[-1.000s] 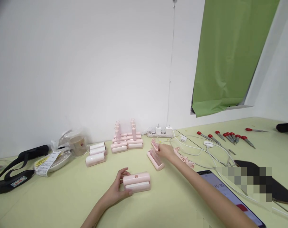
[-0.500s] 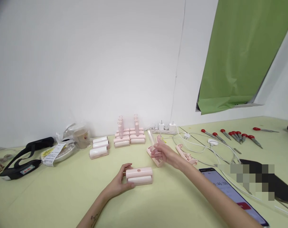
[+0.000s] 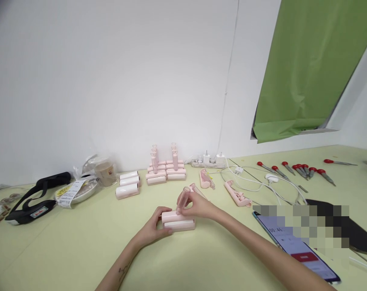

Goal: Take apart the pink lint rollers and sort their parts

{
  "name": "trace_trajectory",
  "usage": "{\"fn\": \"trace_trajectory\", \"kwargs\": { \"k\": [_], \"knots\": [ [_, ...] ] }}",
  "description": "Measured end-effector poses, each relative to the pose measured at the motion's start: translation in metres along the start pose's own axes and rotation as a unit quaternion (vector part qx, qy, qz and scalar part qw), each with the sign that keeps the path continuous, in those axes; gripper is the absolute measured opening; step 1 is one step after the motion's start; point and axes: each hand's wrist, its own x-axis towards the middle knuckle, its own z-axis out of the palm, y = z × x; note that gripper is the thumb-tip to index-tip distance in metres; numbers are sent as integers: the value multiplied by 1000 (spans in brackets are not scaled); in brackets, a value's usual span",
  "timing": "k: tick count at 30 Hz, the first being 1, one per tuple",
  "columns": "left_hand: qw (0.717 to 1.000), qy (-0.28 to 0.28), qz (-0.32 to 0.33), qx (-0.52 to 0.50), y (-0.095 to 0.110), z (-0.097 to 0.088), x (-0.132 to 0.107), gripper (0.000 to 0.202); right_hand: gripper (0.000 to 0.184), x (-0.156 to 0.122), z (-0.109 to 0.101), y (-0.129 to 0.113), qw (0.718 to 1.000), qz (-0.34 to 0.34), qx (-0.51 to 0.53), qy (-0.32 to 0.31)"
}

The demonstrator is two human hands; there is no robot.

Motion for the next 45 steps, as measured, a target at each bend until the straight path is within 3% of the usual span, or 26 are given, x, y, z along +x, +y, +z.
{"fn": "trace_trajectory", "kwargs": {
  "k": [6, 12, 15, 21, 25, 31, 34, 37, 39, 41, 43, 45],
  "knots": [
    [1000, -2, -19, -20, -2, 0, -1, 54, 14, 15, -16, -18, 990, 33, -100, -98],
    [996, 22, -41, -81, -9, 3, -1, 85, 13, 32, -25, -30, 972, 30, -138, -189],
    [995, 34, -43, -86, -9, 5, 0, 90, 23, 36, -27, -34, 964, 12, -143, -225],
    [996, 62, -21, -66, -9, 6, 1, 89, 35, 46, -22, -33, 953, -18, -79, -293],
    [995, 48, -19, -83, -13, 5, 0, 86, 36, 44, -13, -25, 954, -14, -7, -299],
    [995, 29, -33, -86, -9, 4, 0, 82, 44, 32, -6, -10, 966, -1, 48, -254],
    [995, 20, -33, -91, -11, 4, -1, 81, 65, 25, -14, -4, 970, 12, 66, -233],
    [995, -1, -42, -87, -14, 0, -3, 84, 86, 12, -33, -7, 980, 4, 119, -160],
    [997, -3, -48, -60, -11, -6, -3, 96, 76, -1, -50, -14, 988, -2, 143, -63],
    [998, 34, -28, -37, 1, -11, 2, 107, 57, -14, -70, -19, 990, 1, 128, 54],
    [996, 83, 16, -42, 21, -13, 15, 105, 40, -24, -91, -16, 986, 14, 55, 155],
    [991, 98, 57, -73, 46, -8, 32, 98, 28, -28, -108, -2, 973, 65, -85, 206]
  ]
}}
